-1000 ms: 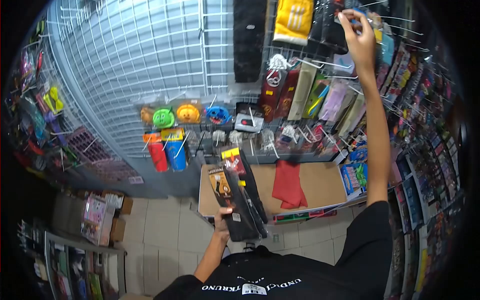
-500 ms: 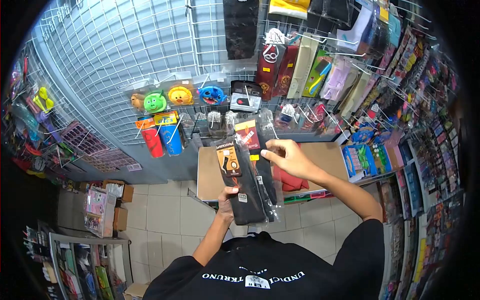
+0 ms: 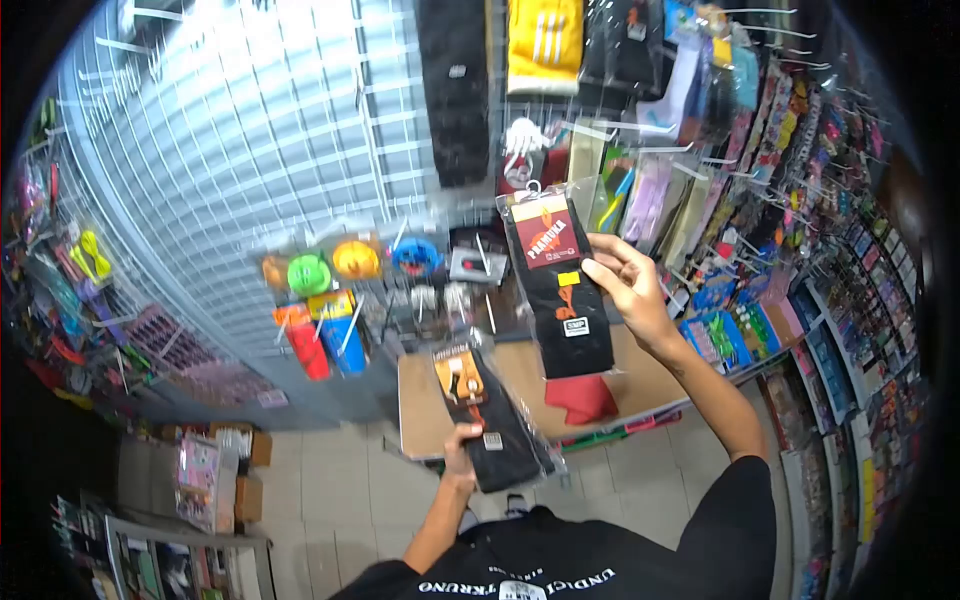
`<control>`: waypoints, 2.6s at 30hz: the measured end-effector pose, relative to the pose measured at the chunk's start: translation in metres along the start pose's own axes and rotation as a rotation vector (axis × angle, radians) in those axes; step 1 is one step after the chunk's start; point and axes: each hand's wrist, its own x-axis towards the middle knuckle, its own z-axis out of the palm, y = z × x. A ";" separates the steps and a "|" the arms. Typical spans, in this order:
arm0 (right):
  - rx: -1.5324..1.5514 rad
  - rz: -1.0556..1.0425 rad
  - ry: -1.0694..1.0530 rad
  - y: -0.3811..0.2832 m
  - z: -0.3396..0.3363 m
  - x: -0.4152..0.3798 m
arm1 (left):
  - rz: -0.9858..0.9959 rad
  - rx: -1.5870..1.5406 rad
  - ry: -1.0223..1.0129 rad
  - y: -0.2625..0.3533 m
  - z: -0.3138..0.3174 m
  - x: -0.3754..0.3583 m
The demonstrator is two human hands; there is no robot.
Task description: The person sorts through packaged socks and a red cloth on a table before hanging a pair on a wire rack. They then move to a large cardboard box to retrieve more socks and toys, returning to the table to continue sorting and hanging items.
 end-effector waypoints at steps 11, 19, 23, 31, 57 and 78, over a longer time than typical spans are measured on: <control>0.047 -0.537 0.407 -0.146 -0.063 0.084 | 0.009 0.003 0.012 0.007 0.021 -0.009; 0.158 -0.474 0.549 -0.154 -0.111 0.183 | 0.034 0.021 -0.015 0.001 0.022 -0.013; 0.128 -0.522 0.571 -0.160 -0.114 0.205 | 0.048 -0.039 -0.056 0.004 0.016 -0.018; 0.090 -0.601 0.511 -0.158 -0.112 0.224 | 0.195 -0.079 -0.089 0.013 0.012 -0.030; -0.483 -0.586 -0.054 -0.078 0.002 0.098 | 0.094 0.039 -0.029 0.025 0.038 -0.030; 0.153 0.462 -0.245 0.067 0.066 -0.049 | 0.396 0.305 -0.048 0.017 0.051 -0.015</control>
